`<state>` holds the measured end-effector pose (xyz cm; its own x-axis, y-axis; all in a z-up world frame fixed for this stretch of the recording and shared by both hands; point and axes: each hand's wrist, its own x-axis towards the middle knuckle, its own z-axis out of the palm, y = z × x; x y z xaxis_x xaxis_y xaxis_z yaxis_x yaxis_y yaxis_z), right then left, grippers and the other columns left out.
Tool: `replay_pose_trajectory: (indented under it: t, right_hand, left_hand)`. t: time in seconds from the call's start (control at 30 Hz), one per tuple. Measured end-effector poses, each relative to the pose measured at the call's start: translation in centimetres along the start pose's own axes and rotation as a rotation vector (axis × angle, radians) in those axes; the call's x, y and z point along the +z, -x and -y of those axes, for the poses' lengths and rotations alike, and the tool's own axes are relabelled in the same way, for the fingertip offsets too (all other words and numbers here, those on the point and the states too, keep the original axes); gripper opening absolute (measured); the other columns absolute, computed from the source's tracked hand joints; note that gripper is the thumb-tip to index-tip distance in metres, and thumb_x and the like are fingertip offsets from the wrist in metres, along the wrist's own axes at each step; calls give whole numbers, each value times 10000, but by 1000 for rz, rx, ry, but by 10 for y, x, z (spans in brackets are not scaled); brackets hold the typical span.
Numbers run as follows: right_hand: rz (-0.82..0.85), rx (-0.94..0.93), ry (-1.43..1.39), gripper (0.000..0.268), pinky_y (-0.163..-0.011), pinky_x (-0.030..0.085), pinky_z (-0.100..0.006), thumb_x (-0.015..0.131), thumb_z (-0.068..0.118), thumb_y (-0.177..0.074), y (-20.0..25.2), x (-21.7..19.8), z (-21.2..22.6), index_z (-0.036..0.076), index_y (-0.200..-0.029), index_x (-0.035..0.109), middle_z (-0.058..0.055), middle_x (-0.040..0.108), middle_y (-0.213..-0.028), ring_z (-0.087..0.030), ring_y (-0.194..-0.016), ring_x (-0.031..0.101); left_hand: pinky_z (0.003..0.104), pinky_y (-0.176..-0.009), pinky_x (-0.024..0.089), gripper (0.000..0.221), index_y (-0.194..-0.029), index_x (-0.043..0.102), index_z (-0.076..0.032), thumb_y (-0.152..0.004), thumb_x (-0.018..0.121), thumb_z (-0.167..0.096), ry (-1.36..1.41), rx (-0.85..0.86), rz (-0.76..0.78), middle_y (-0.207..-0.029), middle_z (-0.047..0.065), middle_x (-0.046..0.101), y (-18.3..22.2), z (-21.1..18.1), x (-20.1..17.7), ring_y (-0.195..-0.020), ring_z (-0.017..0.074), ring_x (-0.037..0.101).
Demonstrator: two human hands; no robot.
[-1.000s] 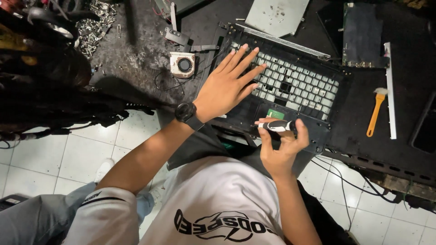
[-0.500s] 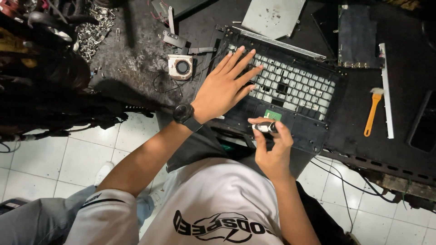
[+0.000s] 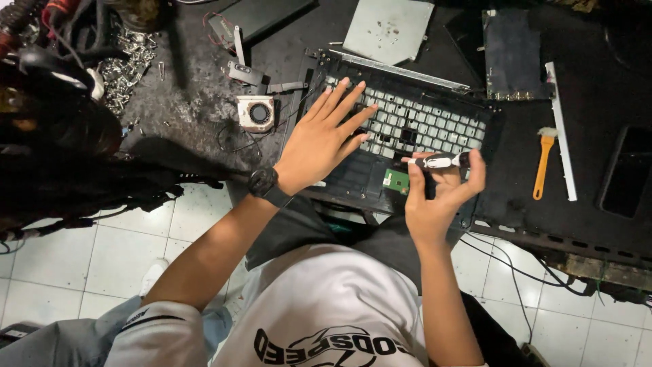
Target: Disassembling a laptop to remove and clean the keyboard unit using a screwdriver and brush.
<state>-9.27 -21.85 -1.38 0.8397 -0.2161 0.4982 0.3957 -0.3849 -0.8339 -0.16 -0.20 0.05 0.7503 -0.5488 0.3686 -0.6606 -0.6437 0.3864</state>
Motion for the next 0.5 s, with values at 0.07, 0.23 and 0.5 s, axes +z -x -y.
replay_pose_trajectory:
  t: [0.07,0.23,0.5]
  right_hand:
    - [4,-20,3,838,-947,625,-516,645,-169,-1008,-1,0,-4,53,-1574,69,-279,618,-1085,-417,-1050,712]
    - [7,-47,3,801,-883,649,-521,617,-145,-1022,-1,1,-6,49,-1571,66,-287,620,-1081,-426,-1022,728]
    - [-8,-111,7,792,-849,646,-523,642,-143,-1003,-4,4,-6,30,-1562,109,-285,637,-1047,-409,-931,743]
  left_hand:
    - [466,-1276,182,424,-1513,561,-146,-1135,520,-333,8,-9,18,-1621,150,409,-1,0,-2,-1544,335,258]
    - [466,-1273,190,435,-1507,565,-146,-1121,546,-345,22,-27,60,-1629,148,396,-3,1,-3,-1546,336,254]
    - [586,-636,595,371,-967,809,-141,-995,687,-490,-78,-190,188,-807,142,777,-91,10,-66,-737,424,768]
